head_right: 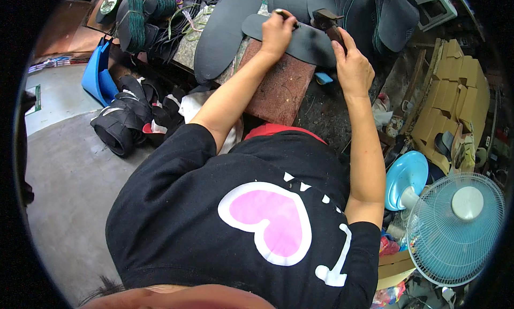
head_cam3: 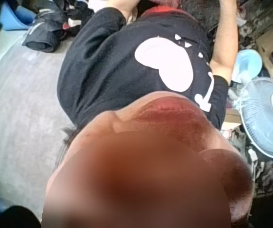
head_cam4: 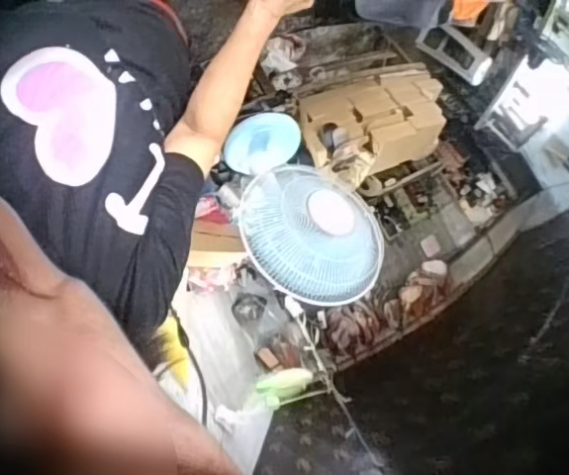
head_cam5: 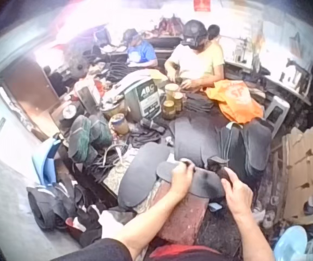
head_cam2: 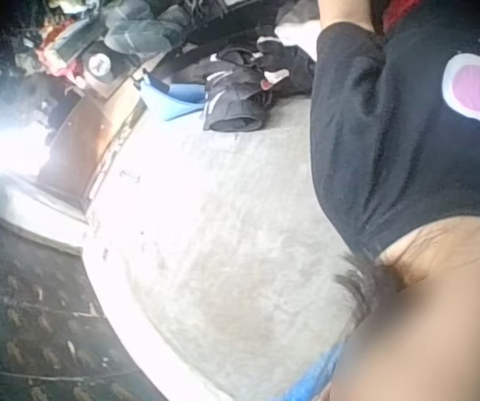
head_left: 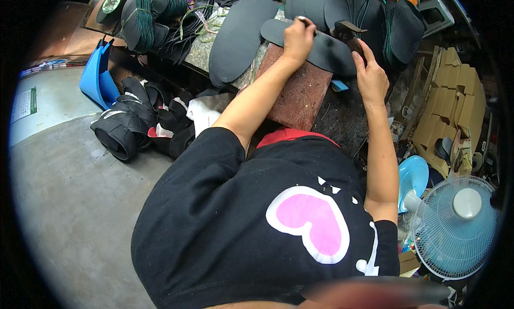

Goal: The person uses a hammer and a small metal tool to repeatedly tap along the edge of a shoe sole placed on a brick. They adjust the sole's position several times and continue hammering along its perimeter.

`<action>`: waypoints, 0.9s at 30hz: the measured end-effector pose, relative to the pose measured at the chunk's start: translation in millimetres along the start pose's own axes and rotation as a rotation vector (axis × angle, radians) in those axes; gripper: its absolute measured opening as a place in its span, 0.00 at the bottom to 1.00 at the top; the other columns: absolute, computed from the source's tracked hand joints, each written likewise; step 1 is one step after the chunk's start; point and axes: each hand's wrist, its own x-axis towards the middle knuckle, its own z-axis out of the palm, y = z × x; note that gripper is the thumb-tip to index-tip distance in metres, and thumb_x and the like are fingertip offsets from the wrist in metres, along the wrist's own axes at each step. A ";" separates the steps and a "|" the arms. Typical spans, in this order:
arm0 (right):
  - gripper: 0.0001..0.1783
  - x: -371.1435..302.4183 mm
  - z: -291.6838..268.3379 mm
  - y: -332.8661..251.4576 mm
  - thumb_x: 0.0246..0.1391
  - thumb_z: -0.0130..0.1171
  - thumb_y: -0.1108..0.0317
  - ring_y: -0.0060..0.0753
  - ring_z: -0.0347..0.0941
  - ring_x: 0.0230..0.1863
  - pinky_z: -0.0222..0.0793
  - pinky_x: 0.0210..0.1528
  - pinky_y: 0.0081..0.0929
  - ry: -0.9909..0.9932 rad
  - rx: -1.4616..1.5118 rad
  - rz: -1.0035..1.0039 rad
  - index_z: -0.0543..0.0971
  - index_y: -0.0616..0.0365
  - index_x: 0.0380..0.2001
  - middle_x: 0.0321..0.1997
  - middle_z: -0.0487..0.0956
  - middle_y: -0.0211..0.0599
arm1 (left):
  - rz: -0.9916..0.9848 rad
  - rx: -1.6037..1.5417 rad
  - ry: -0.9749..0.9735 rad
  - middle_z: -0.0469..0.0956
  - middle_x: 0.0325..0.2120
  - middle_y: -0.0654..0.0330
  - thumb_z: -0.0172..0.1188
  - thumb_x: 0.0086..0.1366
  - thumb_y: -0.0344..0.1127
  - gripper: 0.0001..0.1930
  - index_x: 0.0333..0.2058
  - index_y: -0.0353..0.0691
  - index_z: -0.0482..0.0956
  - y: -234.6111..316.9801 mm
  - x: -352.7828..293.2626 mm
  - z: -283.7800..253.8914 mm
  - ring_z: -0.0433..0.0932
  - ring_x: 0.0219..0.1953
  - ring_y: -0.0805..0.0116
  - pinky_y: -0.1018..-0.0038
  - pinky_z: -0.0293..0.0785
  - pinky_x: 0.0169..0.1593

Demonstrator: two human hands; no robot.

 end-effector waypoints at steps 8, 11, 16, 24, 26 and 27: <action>0.22 -2.5 12.3 14.6 0.62 0.50 0.42 0.54 0.81 0.40 0.74 0.41 0.46 -0.089 -0.088 0.052 0.74 0.27 0.58 0.34 0.83 0.46 | -0.174 -0.565 0.246 0.81 0.32 0.54 0.56 0.69 0.26 0.05 0.39 0.32 0.70 -2.9 11.0 -36.8 0.82 0.33 0.70 0.75 0.84 0.39; 0.22 0.7 8.3 7.5 0.62 0.51 0.42 0.53 0.81 0.39 0.74 0.41 0.44 -0.084 -0.091 0.035 0.75 0.27 0.57 0.34 0.83 0.46 | -0.209 -0.364 0.127 0.81 0.32 0.55 0.59 0.67 0.27 0.06 0.37 0.31 0.72 -6.7 8.0 -44.5 0.83 0.32 0.70 0.76 0.83 0.36; 0.21 8.0 -16.8 -21.1 0.61 0.54 0.43 0.50 0.81 0.39 0.75 0.40 0.39 0.102 0.140 -0.121 0.77 0.27 0.56 0.37 0.84 0.42 | -0.198 -0.239 0.180 0.83 0.29 0.56 0.62 0.64 0.27 0.08 0.36 0.30 0.74 -11.3 7.2 -35.9 0.83 0.28 0.72 0.77 0.81 0.31; 0.20 14.3 -0.1 -47.2 0.60 0.59 0.50 0.45 0.83 0.38 0.76 0.38 0.32 0.358 0.360 -0.471 0.78 0.37 0.54 0.40 0.84 0.41 | 0.336 0.372 0.076 0.79 0.25 0.50 0.64 0.60 0.33 0.07 0.34 0.40 0.75 -11.1 8.4 -29.1 0.80 0.30 0.48 0.63 0.76 0.35; 0.20 9.7 10.1 -38.5 0.62 0.54 0.45 0.52 0.81 0.38 0.75 0.38 0.41 0.076 0.146 -0.233 0.76 0.29 0.56 0.36 0.84 0.44 | 0.315 0.305 0.125 0.79 0.25 0.50 0.64 0.61 0.32 0.07 0.34 0.39 0.75 -8.9 7.2 -29.0 0.80 0.29 0.48 0.62 0.76 0.34; 0.21 10.9 11.6 -32.4 0.62 0.51 0.43 0.52 0.81 0.38 0.75 0.38 0.43 -0.039 0.089 -0.069 0.75 0.27 0.57 0.35 0.84 0.44 | 0.320 0.269 0.148 0.79 0.25 0.50 0.63 0.61 0.32 0.07 0.35 0.38 0.75 -8.0 8.0 -30.2 0.80 0.28 0.48 0.62 0.76 0.33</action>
